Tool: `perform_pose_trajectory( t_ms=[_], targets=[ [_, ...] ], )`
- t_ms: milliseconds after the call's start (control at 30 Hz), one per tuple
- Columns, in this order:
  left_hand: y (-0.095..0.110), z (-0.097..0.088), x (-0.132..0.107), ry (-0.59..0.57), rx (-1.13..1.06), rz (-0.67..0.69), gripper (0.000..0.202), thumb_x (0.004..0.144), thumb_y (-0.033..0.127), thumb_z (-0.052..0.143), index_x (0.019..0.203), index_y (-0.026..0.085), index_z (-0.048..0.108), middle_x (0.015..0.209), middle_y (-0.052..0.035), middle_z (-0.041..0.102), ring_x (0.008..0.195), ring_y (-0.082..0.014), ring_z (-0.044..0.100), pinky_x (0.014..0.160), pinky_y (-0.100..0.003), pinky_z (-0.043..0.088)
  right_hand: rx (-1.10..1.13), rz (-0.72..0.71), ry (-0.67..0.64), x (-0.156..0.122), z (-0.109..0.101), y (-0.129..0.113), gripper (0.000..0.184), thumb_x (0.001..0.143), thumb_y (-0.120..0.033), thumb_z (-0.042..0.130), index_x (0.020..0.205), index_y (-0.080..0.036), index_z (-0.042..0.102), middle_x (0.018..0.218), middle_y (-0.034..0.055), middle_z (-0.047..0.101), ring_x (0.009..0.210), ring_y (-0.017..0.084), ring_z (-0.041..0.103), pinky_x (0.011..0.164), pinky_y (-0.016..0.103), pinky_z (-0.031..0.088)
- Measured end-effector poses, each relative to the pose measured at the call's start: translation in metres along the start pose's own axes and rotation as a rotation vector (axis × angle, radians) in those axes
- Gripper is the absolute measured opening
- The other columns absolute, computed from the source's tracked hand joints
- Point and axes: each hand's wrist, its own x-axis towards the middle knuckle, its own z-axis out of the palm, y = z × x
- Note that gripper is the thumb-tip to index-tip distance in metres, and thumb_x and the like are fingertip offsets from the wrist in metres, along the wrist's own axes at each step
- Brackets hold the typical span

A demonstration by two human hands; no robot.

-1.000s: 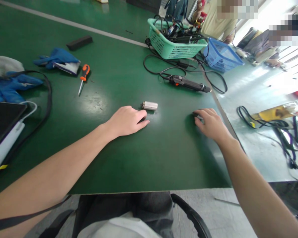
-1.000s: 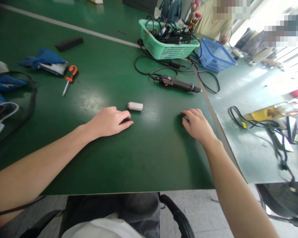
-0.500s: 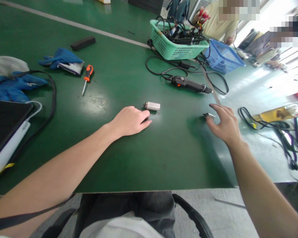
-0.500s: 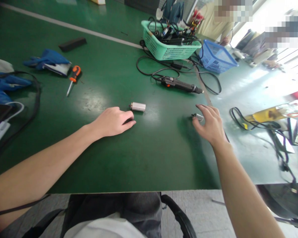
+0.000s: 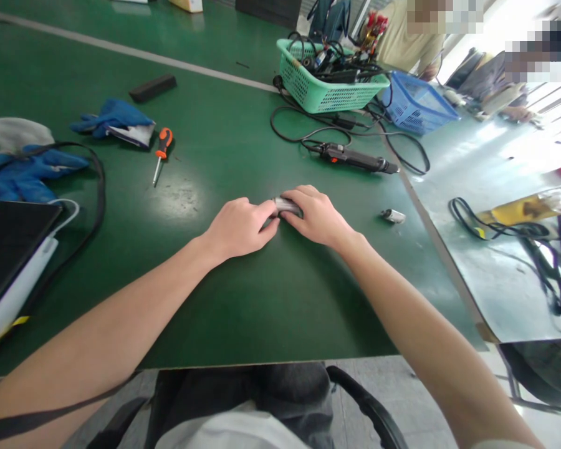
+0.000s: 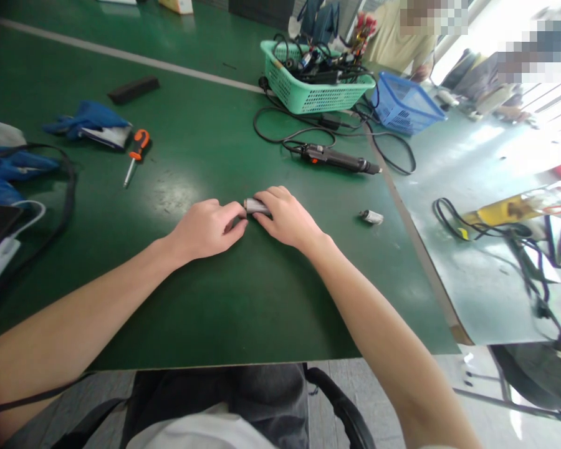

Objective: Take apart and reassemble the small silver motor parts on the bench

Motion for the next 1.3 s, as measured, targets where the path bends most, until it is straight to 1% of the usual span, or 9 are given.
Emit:
perform_pose_trajectory(
  t_ms=[100,167,333,400,567,667,833,1167,1300],
  targets=[
    [0.002,0.0,0.001,0.004,0.009,-0.052,0.028,0.095,0.037,0.047,0.11,0.02,0.064,0.075,-0.0036,0.07,0.067,-0.0211,0.063,0.063,-0.033,0.043,0.009,-0.028,-0.021,-0.02,-0.006,-0.009,0.027,0.094,-0.028,0.058,0.119,-0.019,0.062,0.104,0.0109,0.065,0.099,0.029,0.057,0.091,0.044,0.05],
    [0.001,0.0,0.001,-0.019,0.013,-0.066,0.03,0.095,0.038,0.048,0.115,0.02,0.063,0.076,-0.0036,0.07,0.068,-0.0214,0.064,0.063,-0.032,0.043,0.014,-0.011,-0.011,-0.032,-0.007,-0.015,0.027,0.094,-0.029,0.059,0.119,-0.019,0.061,0.103,0.0108,0.064,0.099,0.029,0.058,0.09,0.045,0.051],
    [0.0,0.002,0.001,-0.108,0.026,0.016,0.029,0.095,0.039,0.047,0.106,0.021,0.068,0.075,-0.0049,0.07,0.072,-0.023,0.065,0.065,-0.033,0.044,0.039,0.047,0.093,-0.05,0.004,-0.022,0.03,0.097,-0.031,0.055,0.125,-0.023,0.058,0.11,0.0118,0.064,0.105,0.031,0.058,0.093,0.05,0.052],
    [0.001,0.003,0.002,-0.123,0.031,0.048,0.029,0.095,0.038,0.047,0.105,0.021,0.068,0.074,-0.005,0.069,0.071,-0.023,0.065,0.064,-0.033,0.043,0.034,0.041,0.102,-0.052,0.007,-0.022,0.03,0.097,-0.031,0.054,0.126,-0.023,0.058,0.111,0.0123,0.064,0.106,0.031,0.058,0.095,0.051,0.052],
    [0.004,0.006,0.003,-0.114,0.036,0.066,0.026,0.094,0.037,0.048,0.103,0.021,0.068,0.072,-0.004,0.067,0.069,-0.0223,0.063,0.062,-0.032,0.042,0.029,0.049,0.113,-0.054,0.008,-0.023,0.032,0.097,-0.028,0.054,0.127,-0.02,0.057,0.113,0.0134,0.063,0.109,0.031,0.057,0.098,0.049,0.052],
    [0.005,0.006,0.004,-0.115,0.05,0.07,0.026,0.095,0.036,0.047,0.102,0.021,0.067,0.071,-0.004,0.067,0.069,-0.0224,0.063,0.062,-0.032,0.042,0.041,0.049,0.108,-0.055,0.007,-0.025,0.035,0.097,-0.03,0.055,0.131,-0.02,0.056,0.117,0.0137,0.063,0.112,0.032,0.056,0.1,0.05,0.051],
    [0.009,0.004,0.006,-0.12,0.051,0.063,0.026,0.095,0.036,0.048,0.101,0.02,0.068,0.069,-0.0039,0.066,0.068,-0.0216,0.063,0.061,-0.031,0.042,0.076,0.023,0.1,-0.055,0.007,-0.026,0.035,0.1,-0.034,0.054,0.132,-0.022,0.057,0.12,0.0131,0.064,0.113,0.031,0.058,0.1,0.05,0.052],
    [0.009,0.002,0.006,-0.124,0.061,0.086,0.026,0.096,0.036,0.048,0.1,0.02,0.068,0.067,-0.0038,0.064,0.066,-0.0218,0.062,0.059,-0.031,0.04,0.091,0.022,0.13,-0.056,0.008,-0.025,0.031,0.1,-0.032,0.054,0.129,-0.022,0.059,0.117,0.0119,0.066,0.11,0.029,0.059,0.099,0.048,0.053],
    [0.01,0.002,0.006,-0.13,0.064,0.085,0.026,0.096,0.035,0.048,0.099,0.019,0.068,0.068,-0.0042,0.065,0.066,-0.0219,0.062,0.059,-0.032,0.04,0.095,0.014,0.127,-0.056,0.007,-0.025,0.033,0.1,-0.031,0.053,0.132,-0.024,0.059,0.118,0.0112,0.065,0.11,0.029,0.059,0.099,0.048,0.053]
  ],
)
